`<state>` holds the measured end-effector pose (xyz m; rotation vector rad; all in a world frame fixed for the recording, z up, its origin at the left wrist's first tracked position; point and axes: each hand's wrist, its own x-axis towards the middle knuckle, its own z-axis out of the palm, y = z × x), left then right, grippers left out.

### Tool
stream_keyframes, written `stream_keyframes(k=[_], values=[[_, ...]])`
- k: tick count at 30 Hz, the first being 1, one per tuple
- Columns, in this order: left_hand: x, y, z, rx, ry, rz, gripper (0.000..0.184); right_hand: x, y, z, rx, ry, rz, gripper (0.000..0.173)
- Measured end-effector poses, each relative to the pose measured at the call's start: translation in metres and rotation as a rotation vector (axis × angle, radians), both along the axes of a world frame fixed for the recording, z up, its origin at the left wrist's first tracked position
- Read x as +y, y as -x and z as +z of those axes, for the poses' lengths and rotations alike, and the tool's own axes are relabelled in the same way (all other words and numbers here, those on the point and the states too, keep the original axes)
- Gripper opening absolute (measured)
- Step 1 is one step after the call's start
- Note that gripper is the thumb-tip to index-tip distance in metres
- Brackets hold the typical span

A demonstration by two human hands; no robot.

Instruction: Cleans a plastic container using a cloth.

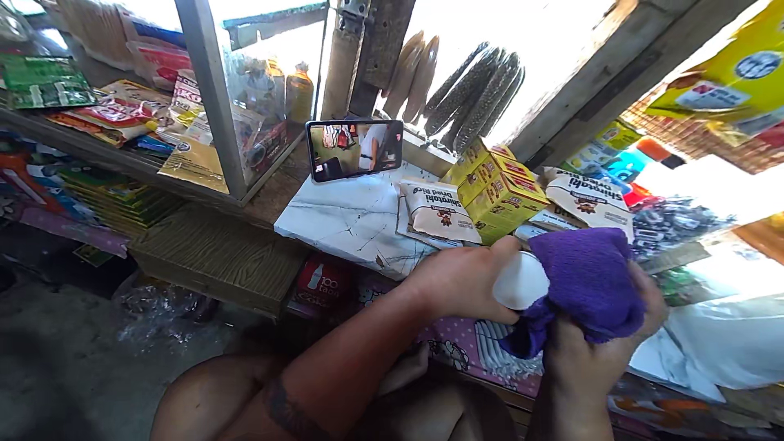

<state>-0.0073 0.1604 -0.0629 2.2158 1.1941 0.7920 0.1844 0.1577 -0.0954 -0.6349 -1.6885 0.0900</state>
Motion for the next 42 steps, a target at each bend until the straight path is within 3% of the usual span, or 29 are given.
stream_keyframes(k=[15, 19, 25, 28, 33, 42], values=[[-0.002, 0.002, 0.001, -0.009, 0.003, -0.015, 0.075, 0.007, -0.007, 0.057, -0.303, 0.27, -0.105, 0.065], [-0.002, 0.002, 0.001, -0.013, 0.011, -0.014, 0.071, 0.012, -0.006, 0.064, -0.285, 0.349, -0.133, 0.062], [-0.002, 0.001, 0.001, -0.006, 0.013, -0.03, 0.078, 0.008, 0.002, 0.048, -0.048, 0.29, -0.098, 0.066], [-0.003, 0.001, 0.0, -0.009, -0.018, -0.031, 0.085, 0.006, -0.001, 0.033, -0.05, 0.214, -0.076, 0.067], [-0.003, -0.001, -0.002, 0.0, -0.043, -0.012, 0.082, 0.0, -0.001, 0.009, -0.004, 0.08, -0.043, 0.069], [0.001, -0.005, -0.003, 0.068, -0.02, 0.008, 0.084, -0.008, -0.007, -0.021, 0.044, 0.042, 0.006, 0.066]])
